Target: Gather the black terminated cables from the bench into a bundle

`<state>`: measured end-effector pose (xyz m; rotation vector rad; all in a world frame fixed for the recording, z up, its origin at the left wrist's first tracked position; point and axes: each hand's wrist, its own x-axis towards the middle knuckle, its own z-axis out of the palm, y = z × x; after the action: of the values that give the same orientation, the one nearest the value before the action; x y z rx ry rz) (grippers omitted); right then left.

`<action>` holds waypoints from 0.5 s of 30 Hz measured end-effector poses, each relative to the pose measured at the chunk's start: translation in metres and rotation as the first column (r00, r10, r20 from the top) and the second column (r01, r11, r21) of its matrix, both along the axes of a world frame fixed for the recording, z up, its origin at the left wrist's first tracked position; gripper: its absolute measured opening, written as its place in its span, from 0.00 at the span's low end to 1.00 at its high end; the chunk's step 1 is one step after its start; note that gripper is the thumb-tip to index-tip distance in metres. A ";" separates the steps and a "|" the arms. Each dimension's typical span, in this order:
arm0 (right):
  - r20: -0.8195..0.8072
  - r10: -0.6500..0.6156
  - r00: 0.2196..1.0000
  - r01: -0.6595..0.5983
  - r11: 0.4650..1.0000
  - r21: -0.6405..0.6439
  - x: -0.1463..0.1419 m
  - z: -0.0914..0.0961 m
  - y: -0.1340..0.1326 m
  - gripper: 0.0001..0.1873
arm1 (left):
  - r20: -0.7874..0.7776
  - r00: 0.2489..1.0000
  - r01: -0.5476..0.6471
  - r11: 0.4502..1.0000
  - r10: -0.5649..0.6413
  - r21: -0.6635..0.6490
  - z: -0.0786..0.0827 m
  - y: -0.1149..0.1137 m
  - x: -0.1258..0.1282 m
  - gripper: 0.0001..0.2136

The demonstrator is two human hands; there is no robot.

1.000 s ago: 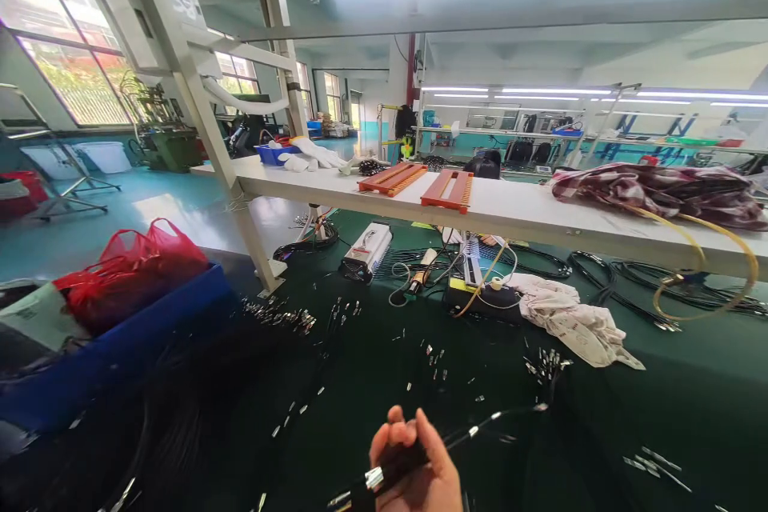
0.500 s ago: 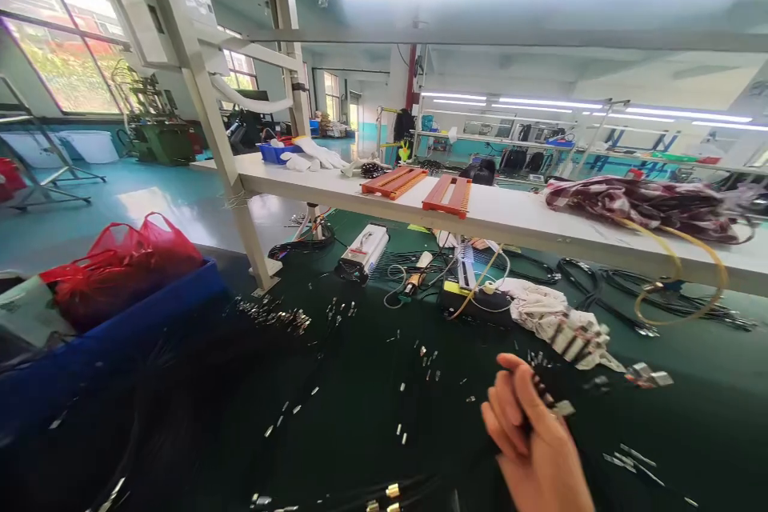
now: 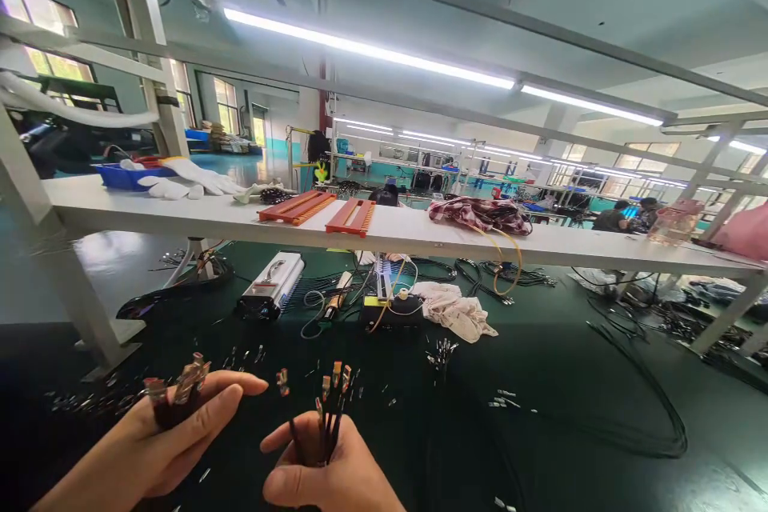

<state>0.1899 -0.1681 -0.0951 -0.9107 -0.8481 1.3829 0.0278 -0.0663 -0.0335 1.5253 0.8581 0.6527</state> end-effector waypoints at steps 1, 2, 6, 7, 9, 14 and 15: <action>0.010 -0.009 1.000 0.009 1.000 -0.021 0.000 0.000 0.001 0.24 | 0.002 1.000 0.028 1.000 -0.028 -0.007 0.001 0.001 0.004 0.32; 0.012 -0.020 1.000 0.020 0.999 -0.033 0.000 -0.001 0.002 0.25 | -0.001 0.999 0.053 0.998 -0.053 -0.016 0.001 0.001 0.007 0.33; 0.016 -0.040 0.999 0.040 0.999 -0.023 -0.002 -0.003 0.008 0.24 | -0.017 0.997 0.069 0.997 -0.070 -0.042 -0.004 0.005 0.011 0.35; 0.017 -0.026 1.000 0.026 0.999 -0.024 -0.002 -0.002 0.009 0.25 | -0.002 0.998 0.056 0.998 -0.056 -0.034 -0.006 0.007 0.010 0.34; 0.013 0.025 1.000 -0.025 0.999 -0.024 0.000 0.003 0.009 0.26 | 0.048 0.999 0.015 1.000 -0.016 0.017 -0.010 0.011 0.007 0.30; 0.028 0.138 0.990 -0.137 0.990 -0.041 0.013 0.023 0.004 0.27 | 0.075 0.997 -0.009 0.998 0.004 0.065 -0.018 0.016 0.008 0.26; 0.057 0.131 0.990 -0.128 0.990 -0.053 0.016 0.025 0.004 0.26 | 0.062 0.997 0.032 0.998 -0.035 0.055 -0.018 0.015 0.010 0.27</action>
<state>0.2063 -0.1645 -0.0696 -0.9531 -0.9360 1.5003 0.0373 -0.0508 -0.0519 1.5564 0.7712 0.7005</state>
